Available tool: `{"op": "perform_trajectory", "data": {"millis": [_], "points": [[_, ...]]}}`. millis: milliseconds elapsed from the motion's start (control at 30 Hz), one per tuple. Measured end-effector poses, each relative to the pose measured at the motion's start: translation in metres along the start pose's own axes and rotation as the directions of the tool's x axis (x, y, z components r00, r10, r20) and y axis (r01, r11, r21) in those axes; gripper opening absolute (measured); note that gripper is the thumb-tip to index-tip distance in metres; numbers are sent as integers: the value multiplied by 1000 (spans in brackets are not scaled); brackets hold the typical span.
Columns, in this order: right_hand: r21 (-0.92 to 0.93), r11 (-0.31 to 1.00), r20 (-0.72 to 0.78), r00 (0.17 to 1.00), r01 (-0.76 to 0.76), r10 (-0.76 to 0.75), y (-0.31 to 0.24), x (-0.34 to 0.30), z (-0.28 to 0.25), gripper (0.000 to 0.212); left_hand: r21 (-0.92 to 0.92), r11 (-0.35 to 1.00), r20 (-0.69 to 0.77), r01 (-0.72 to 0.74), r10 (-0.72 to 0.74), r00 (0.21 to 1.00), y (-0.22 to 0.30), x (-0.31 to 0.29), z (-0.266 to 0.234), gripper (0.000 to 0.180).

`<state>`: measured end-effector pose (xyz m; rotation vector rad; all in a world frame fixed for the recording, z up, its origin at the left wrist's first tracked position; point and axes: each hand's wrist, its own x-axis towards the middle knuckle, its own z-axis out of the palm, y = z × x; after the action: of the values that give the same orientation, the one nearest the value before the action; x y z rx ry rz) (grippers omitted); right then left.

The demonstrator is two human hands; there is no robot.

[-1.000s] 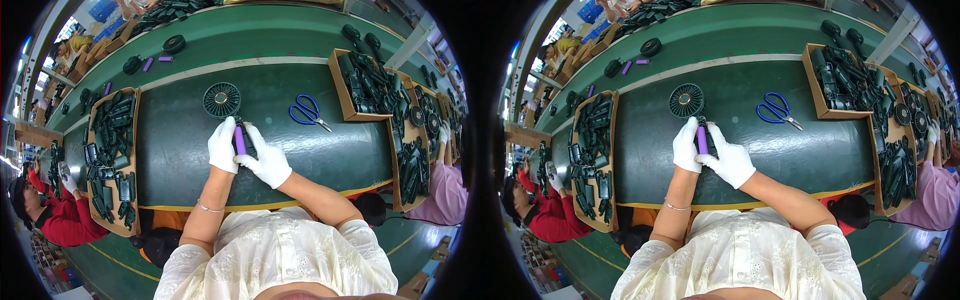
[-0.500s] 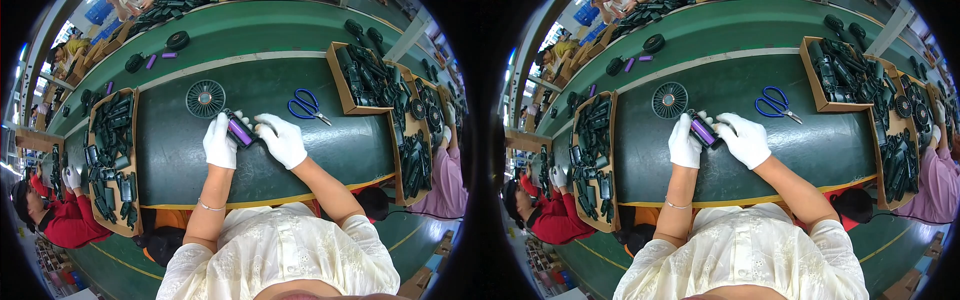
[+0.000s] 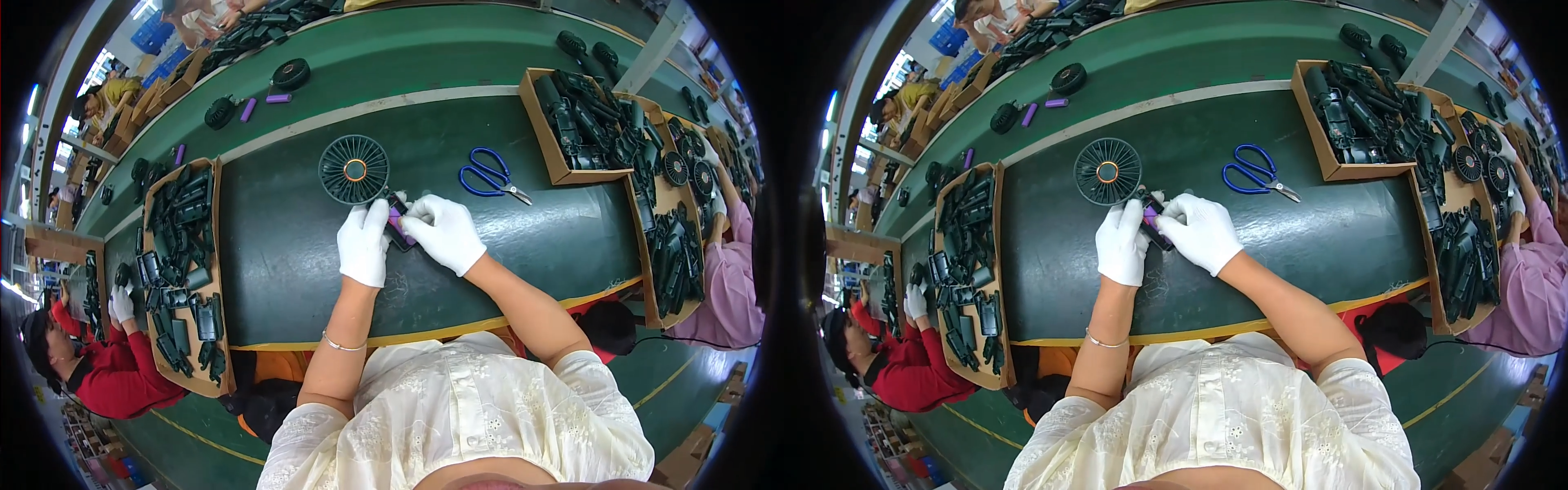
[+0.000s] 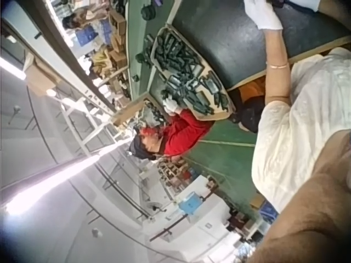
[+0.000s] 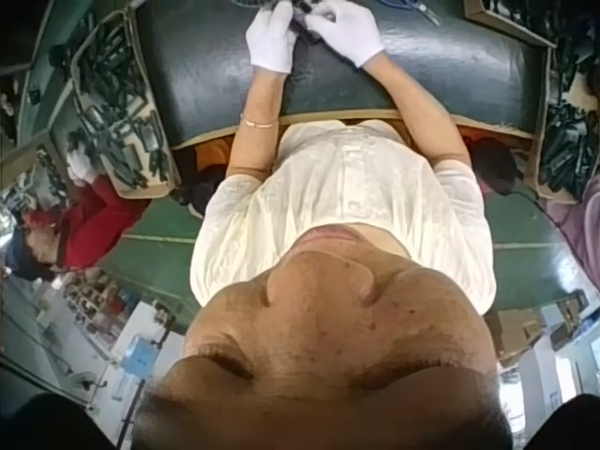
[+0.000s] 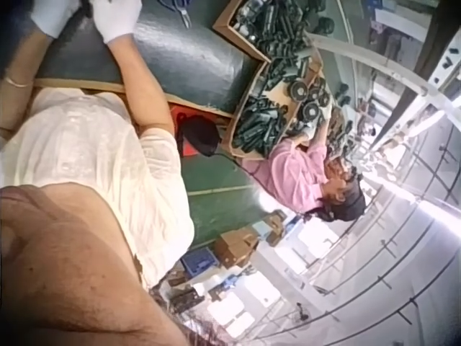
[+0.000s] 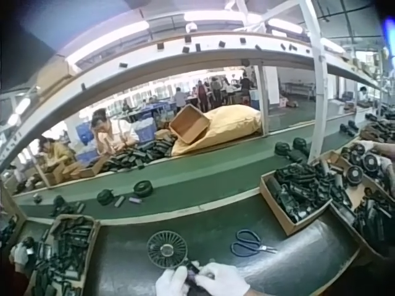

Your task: The person assembles portable electric fans on a workstation by inserting batteries, connecting the fan heads and wiring, and pressing the plastic handle casings together by hand.

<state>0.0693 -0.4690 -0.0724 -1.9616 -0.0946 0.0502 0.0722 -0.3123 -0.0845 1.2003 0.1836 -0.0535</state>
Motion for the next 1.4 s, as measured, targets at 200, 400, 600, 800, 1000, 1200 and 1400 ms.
{"op": "perform_trajectory", "data": {"millis": [200, 400, 600, 800, 1000, 1200, 1400], "points": [[20, 1000, -56, 998, 12, -11, 12, 1, -8, 27, 271, 962, 224, -23, -40, 974, 12, -7, 4, 42], [-45, 990, 10, 991, 136, -136, 2, -2, -33, 28, 152, 988, 238, 5, -42, 970, 11, -7, 7, 35], [-555, 777, -425, 701, 297, -572, -30, 10, -127, 24, -107, 994, 198, 8, 13, 980, 12, -4, 3, 36], [-792, 578, -501, 751, -198, -429, -15, 51, -196, 50, -75, 997, 270, 17, 4, 963, 16, -7, 6, 31], [-730, 683, -503, 698, -26, -511, -15, 43, -166, 41, -20, 1000, 230, -14, 18, 973, 3, -6, -10, 32], [321, 947, -338, 934, 0, 114, 0, -11, -63, 40, -99, 995, 224, -32, 54, 973, 5, -2, -9, 34], [-485, 874, 0, 1000, 0, 0, -22, -35, -45, 47, -166, 985, 177, -38, 68, 982, 12, 2, -13, 35]]}}
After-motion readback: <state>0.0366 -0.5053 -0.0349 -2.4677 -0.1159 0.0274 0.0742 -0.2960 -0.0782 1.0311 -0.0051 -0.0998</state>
